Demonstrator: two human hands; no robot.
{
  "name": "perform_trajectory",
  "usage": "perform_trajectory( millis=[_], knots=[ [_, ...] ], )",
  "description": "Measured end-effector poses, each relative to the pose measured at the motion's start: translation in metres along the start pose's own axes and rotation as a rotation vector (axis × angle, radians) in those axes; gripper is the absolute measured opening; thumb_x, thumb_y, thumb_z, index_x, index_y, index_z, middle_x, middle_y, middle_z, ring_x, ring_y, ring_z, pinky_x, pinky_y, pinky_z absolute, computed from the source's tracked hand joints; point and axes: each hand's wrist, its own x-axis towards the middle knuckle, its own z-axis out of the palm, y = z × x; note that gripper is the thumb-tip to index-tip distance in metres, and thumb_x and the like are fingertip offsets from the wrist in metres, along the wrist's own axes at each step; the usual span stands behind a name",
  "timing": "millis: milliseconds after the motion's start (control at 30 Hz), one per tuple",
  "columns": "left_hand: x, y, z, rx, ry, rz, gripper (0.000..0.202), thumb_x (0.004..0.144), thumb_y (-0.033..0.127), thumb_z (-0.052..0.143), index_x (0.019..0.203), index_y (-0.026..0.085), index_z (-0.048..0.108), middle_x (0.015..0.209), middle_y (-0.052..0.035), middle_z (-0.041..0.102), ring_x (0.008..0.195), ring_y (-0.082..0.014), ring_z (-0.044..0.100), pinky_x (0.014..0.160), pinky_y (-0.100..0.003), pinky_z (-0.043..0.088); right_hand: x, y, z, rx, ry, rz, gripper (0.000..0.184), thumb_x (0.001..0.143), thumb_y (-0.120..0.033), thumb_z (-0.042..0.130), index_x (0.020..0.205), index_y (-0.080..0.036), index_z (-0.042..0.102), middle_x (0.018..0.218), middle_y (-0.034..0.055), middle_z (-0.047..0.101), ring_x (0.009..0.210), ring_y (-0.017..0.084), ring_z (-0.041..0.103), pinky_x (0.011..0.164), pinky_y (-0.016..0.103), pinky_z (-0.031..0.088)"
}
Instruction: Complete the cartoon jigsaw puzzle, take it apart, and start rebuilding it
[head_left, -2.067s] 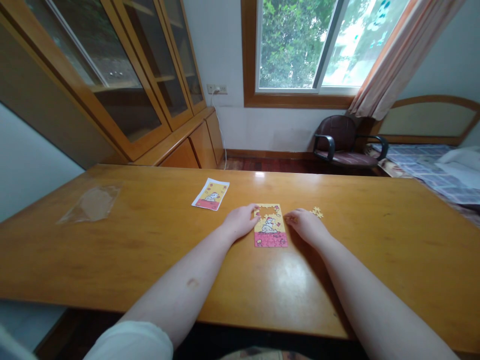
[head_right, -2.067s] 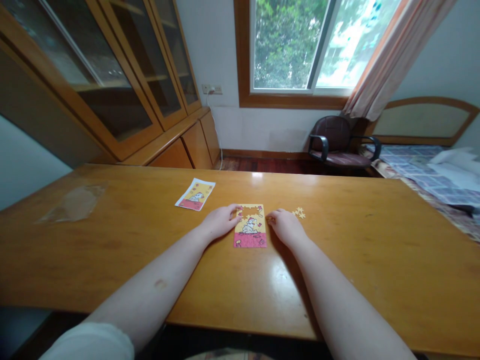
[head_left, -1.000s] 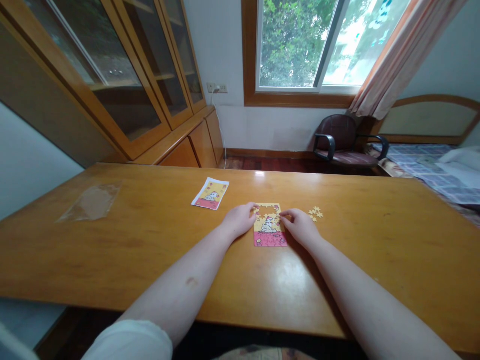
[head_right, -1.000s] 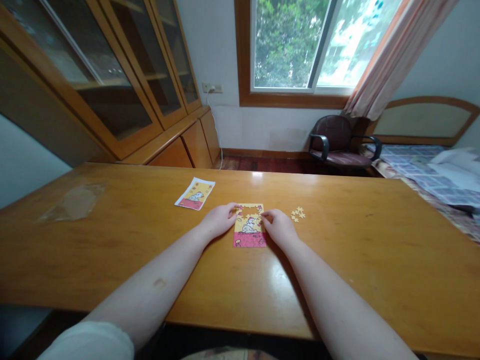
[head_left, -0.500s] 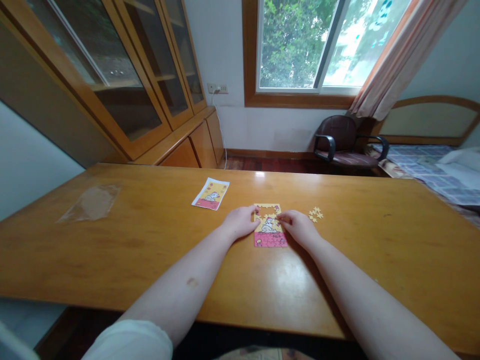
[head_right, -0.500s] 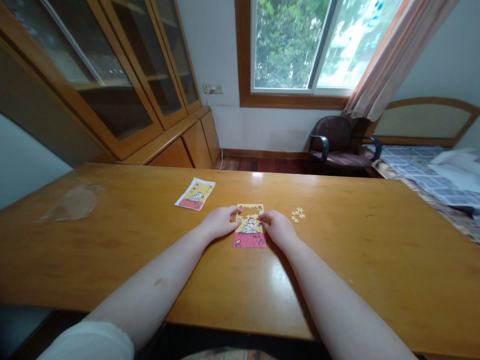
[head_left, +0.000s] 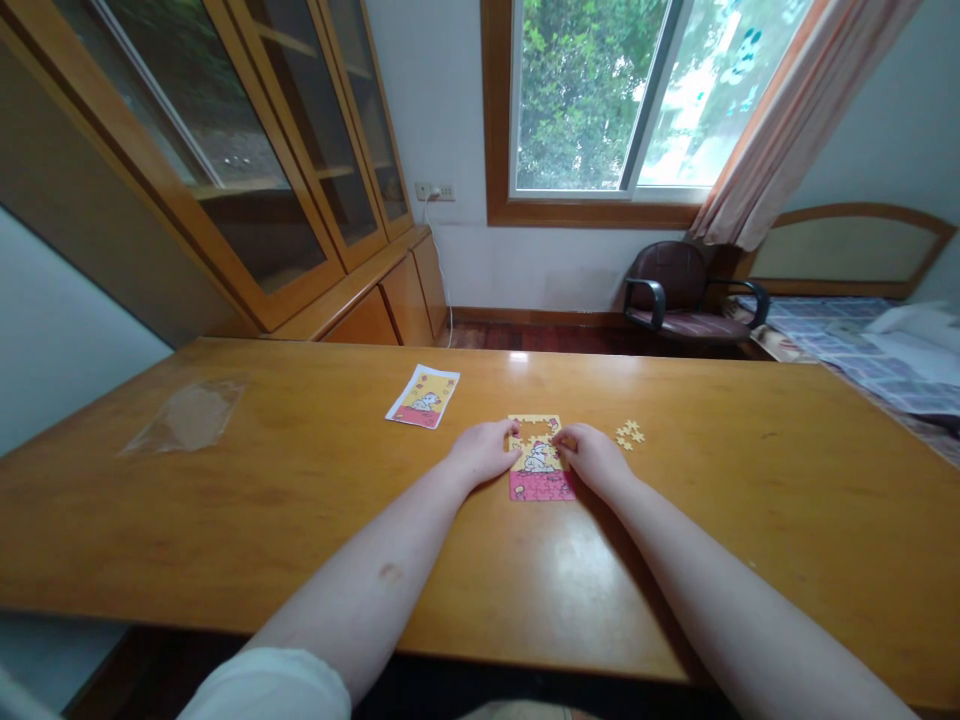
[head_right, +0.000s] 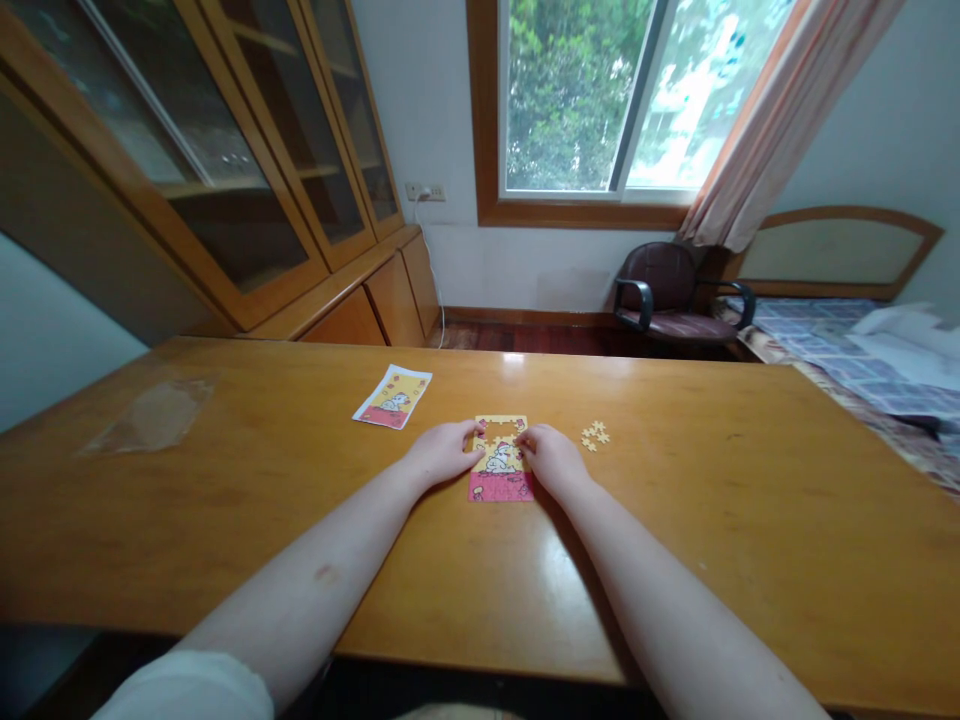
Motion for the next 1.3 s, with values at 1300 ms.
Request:
perform_trajectory(
  millis=[1300],
  knots=[
    [0.001,0.0,0.0,0.014,0.01,-0.058,0.046,0.078,0.047,0.057,0.119,0.027,0.058,0.109,-0.0048,0.068,0.096,-0.0238,0.064,0.077,-0.03,0.048,0.013,0.007,-0.003,-0.105,-0.041,-0.448,0.029,0.088,-0.038,0.051,0.105,-0.028,0.072,0.133,0.009,0.054,0.112,0.028,0.051,0.094,0.049,0.039]
  ],
)
